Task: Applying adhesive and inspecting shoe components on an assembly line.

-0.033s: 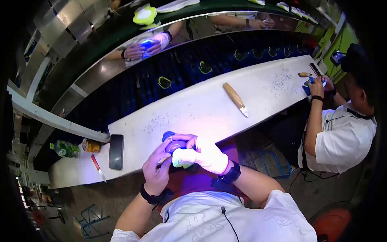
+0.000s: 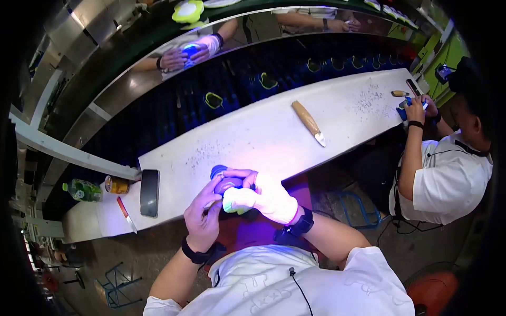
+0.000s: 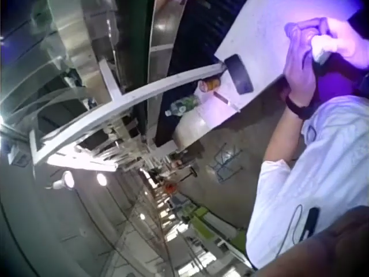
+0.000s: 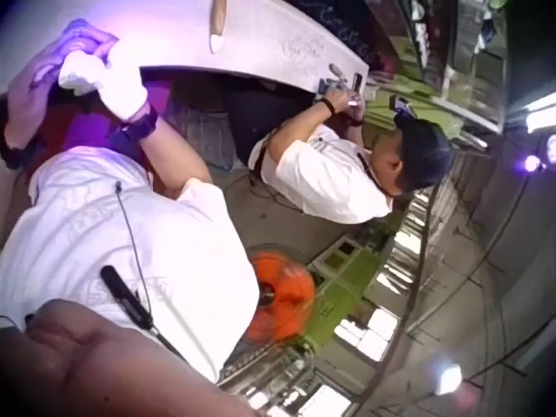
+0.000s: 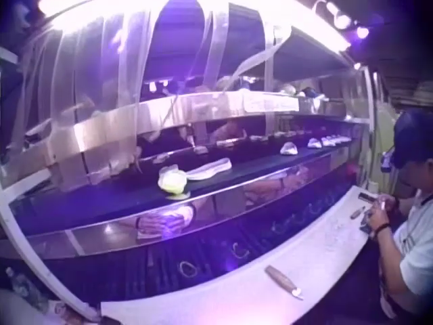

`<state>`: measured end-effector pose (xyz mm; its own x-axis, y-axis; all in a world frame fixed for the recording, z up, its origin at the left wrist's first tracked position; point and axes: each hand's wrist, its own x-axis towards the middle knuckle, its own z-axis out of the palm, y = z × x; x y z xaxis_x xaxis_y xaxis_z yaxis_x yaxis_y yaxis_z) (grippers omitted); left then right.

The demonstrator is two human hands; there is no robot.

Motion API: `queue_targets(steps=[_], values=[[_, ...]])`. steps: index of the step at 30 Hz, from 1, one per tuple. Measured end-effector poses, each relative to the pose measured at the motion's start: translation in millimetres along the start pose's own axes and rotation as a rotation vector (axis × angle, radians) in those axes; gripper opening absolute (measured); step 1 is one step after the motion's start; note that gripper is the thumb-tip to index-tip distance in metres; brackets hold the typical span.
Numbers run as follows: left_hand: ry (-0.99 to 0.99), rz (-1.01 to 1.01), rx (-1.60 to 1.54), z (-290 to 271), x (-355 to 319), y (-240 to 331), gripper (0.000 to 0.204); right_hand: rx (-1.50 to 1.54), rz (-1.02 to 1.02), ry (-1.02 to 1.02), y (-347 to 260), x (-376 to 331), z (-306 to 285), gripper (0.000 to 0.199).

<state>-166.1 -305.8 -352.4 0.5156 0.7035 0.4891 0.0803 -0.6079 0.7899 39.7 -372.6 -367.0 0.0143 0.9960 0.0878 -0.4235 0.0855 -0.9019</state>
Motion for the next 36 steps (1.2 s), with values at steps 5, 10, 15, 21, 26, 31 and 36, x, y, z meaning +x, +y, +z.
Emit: queue_targets(steps=[5,10,15,21,26,31,36], values=[[0.007,-0.115,-0.152,-2,-21,8,0.017,0.214,-0.085,0.105,23,-14,23,0.022],[0.061,-0.187,-0.256,7,-47,6,0.037,0.029,-0.22,0.069,23,-23,33,0.021],[0.122,-0.227,-0.302,19,-53,17,0.038,0.064,-0.236,0.183,36,-27,43,0.025],[0.16,-0.26,-0.4,20,-57,14,0.032,-0.137,-0.312,0.184,40,-33,40,0.026],[0.164,-0.268,-0.426,10,-56,15,0.029,-0.249,-0.42,0.189,39,-25,40,0.031],[0.02,-0.231,-0.26,-11,-24,21,0.032,-0.702,-0.428,0.14,15,-16,34,0.039],[0.097,-0.312,-0.149,-11,-26,25,0.03,-0.877,-0.473,0.117,21,-7,34,0.039]])
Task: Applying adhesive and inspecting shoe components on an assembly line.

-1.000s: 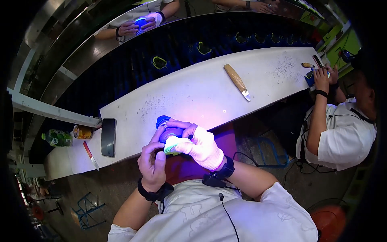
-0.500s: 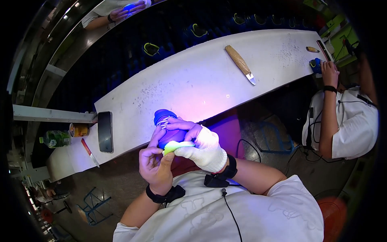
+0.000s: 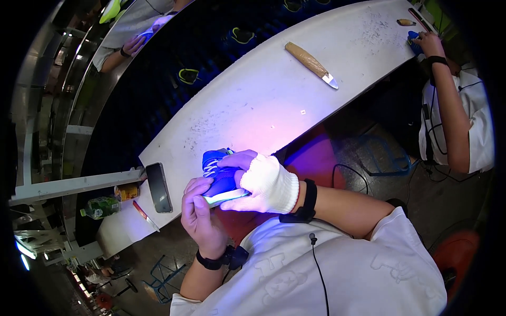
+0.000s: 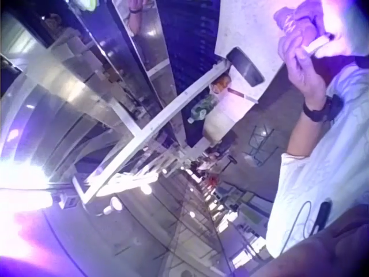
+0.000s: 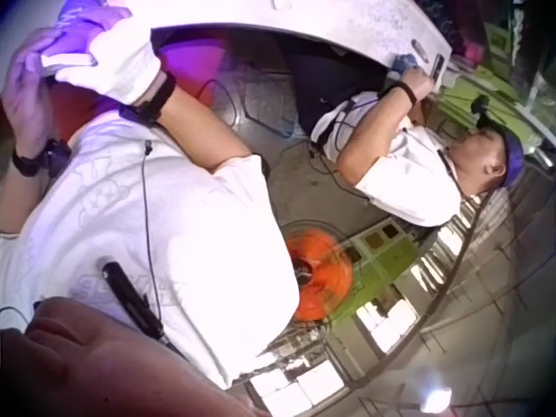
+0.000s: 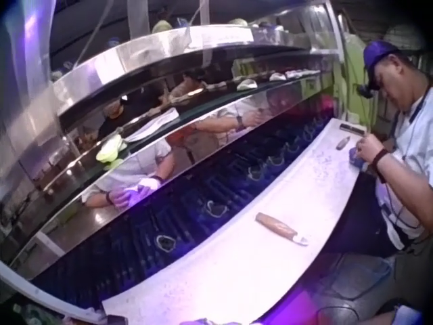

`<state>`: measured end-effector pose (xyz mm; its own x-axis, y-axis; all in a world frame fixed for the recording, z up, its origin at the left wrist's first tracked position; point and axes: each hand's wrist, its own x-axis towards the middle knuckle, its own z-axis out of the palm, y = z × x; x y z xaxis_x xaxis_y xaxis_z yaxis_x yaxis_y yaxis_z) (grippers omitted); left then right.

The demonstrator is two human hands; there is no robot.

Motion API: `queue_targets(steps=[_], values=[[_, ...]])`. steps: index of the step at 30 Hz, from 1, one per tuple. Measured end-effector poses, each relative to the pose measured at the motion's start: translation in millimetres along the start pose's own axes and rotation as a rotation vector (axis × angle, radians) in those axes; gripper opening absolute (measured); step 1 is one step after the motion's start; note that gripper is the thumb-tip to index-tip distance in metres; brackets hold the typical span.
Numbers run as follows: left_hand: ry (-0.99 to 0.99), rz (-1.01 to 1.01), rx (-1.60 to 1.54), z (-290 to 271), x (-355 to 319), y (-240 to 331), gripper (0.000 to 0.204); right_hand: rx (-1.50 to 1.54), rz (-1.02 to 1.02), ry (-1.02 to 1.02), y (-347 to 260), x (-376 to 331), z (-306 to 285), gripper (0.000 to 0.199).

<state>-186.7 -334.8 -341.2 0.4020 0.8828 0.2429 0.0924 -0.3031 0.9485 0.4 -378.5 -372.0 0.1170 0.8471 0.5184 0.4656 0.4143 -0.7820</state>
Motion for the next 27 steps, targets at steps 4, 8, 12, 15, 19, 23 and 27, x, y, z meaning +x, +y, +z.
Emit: queue_targets(steps=[4,8,12,15,19,23,27], values=[[-0.01,-0.115,-0.09,-30,9,6,0.028,-0.167,-0.122,-0.031,30,-19,17,0.037],[-0.271,-0.015,0.183,-51,23,1,0.032,-0.179,-0.185,-0.136,36,-8,19,0.035],[-0.316,0.066,0.217,-64,13,-21,0.048,-0.167,-0.19,-0.237,41,-3,22,0.038],[-0.272,0.021,0.131,-76,0,-32,0.045,-0.059,-0.252,-0.061,50,2,39,0.047],[-0.123,-0.211,0.171,-71,-4,-13,0.066,-0.072,-0.222,-0.167,50,-2,59,0.05],[-0.152,-0.518,0.24,-64,-5,-24,0.087,-0.121,-0.297,-0.088,57,-15,83,0.043],[-0.092,-0.494,0.405,-52,-12,-25,0.085,-0.136,-0.327,-0.01,65,-26,93,0.044]])
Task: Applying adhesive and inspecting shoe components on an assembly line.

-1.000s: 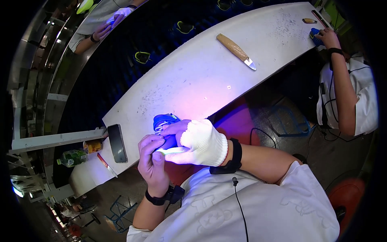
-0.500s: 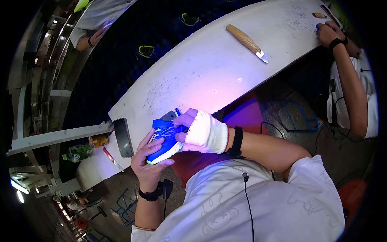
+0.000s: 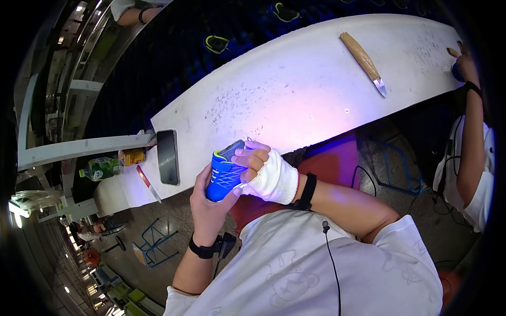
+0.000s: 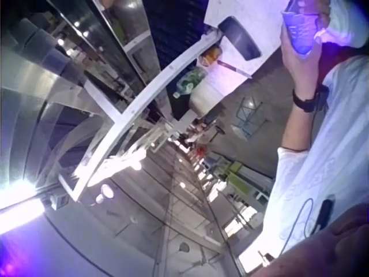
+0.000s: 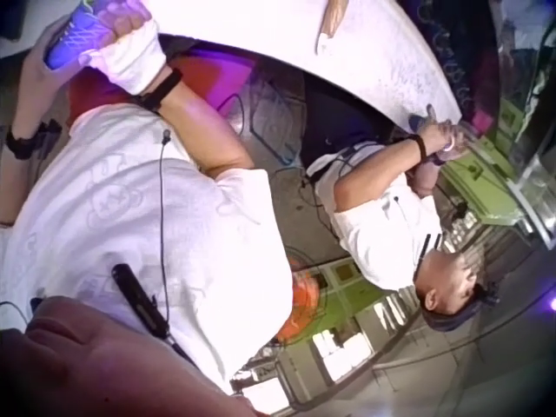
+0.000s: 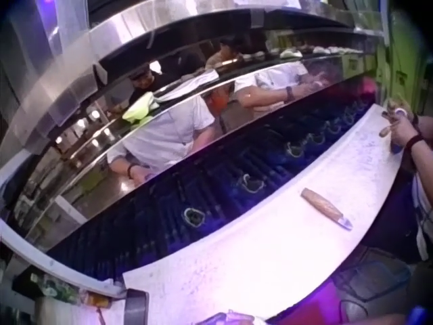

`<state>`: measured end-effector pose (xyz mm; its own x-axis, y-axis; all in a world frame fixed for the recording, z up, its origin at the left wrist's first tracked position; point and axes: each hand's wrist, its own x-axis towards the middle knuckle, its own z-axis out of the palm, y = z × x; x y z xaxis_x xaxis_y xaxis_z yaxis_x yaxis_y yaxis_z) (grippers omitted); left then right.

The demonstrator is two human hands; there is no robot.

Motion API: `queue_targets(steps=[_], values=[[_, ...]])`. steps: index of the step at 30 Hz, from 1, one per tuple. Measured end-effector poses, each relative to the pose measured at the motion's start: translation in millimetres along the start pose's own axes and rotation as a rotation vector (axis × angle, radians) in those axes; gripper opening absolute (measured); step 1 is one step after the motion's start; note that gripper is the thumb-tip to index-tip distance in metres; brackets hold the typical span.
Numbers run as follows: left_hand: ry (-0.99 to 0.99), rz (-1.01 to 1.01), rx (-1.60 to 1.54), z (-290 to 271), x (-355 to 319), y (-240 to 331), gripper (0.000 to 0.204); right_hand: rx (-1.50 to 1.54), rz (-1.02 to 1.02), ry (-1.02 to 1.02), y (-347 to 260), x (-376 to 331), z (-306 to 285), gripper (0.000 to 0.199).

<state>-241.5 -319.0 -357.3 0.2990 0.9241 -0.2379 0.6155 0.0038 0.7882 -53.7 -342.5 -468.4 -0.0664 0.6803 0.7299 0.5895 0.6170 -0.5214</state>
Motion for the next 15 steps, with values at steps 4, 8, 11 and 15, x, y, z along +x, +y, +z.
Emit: queue_targets(steps=[4,8,11,15], values=[[-0.169,0.095,-0.002,-18,9,9,0.089,0.043,0.062,-0.02,2,-4,-22,0.047],[-0.234,0.351,-0.049,-26,5,31,0.065,0.159,0.326,0.094,-12,-5,-63,0.059],[-0.267,0.64,-0.013,19,17,37,0.063,0.279,0.177,0.023,-22,25,-117,0.071],[-0.07,0.737,-0.007,70,3,0,0.064,0.317,0.238,-0.136,-29,34,-134,0.062]])
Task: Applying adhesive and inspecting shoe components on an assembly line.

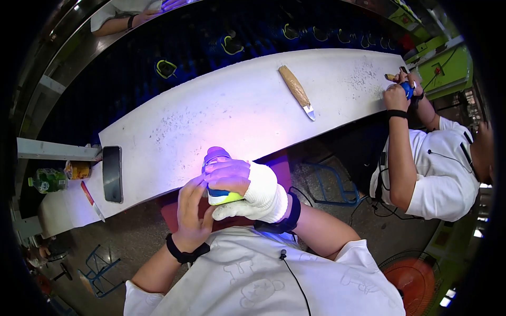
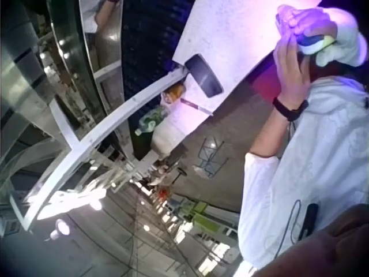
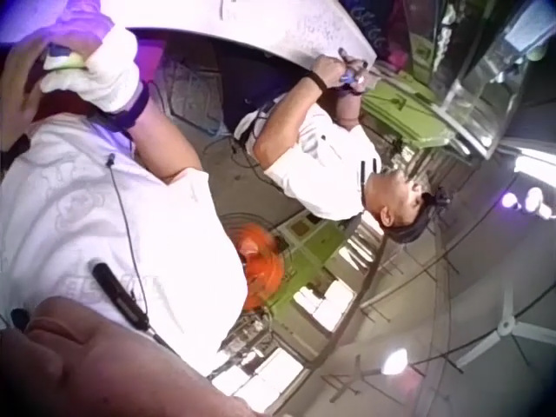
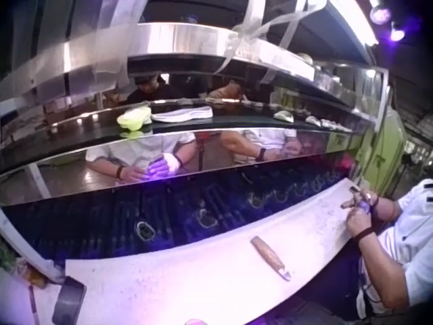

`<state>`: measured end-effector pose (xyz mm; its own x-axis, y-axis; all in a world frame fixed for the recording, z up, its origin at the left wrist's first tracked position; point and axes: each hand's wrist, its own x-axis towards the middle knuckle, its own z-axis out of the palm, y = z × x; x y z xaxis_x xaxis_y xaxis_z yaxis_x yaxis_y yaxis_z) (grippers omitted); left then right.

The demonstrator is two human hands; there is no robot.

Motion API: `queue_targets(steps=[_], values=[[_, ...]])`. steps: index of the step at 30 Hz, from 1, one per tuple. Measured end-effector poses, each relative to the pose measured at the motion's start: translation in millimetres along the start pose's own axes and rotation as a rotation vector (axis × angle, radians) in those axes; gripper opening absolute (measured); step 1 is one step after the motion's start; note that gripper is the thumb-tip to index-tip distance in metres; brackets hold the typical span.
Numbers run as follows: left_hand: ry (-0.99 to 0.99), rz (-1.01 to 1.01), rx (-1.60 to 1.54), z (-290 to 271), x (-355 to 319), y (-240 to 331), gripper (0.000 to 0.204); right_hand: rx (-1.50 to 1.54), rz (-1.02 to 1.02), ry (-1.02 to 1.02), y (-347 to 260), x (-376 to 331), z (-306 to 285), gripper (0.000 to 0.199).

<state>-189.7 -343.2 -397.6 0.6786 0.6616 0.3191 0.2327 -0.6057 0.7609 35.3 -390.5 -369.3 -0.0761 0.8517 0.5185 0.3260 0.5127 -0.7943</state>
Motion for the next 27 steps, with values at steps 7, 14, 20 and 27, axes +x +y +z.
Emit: queue_targets(steps=[7,14,20,27], values=[[0.181,-0.003,-0.247,3,21,7,0.04,-0.099,0.081,0.032,-3,-1,10,0.065],[0.248,0.085,-0.284,3,32,3,0.038,0.035,0.061,0.001,3,17,4,0.064],[0.172,0.0,-0.439,12,42,3,0.042,0.106,0.099,0.045,2,2,-5,0.042],[0.039,-0.154,-0.202,17,47,7,0.046,0.068,0.244,0.104,17,-23,-41,0.046]])
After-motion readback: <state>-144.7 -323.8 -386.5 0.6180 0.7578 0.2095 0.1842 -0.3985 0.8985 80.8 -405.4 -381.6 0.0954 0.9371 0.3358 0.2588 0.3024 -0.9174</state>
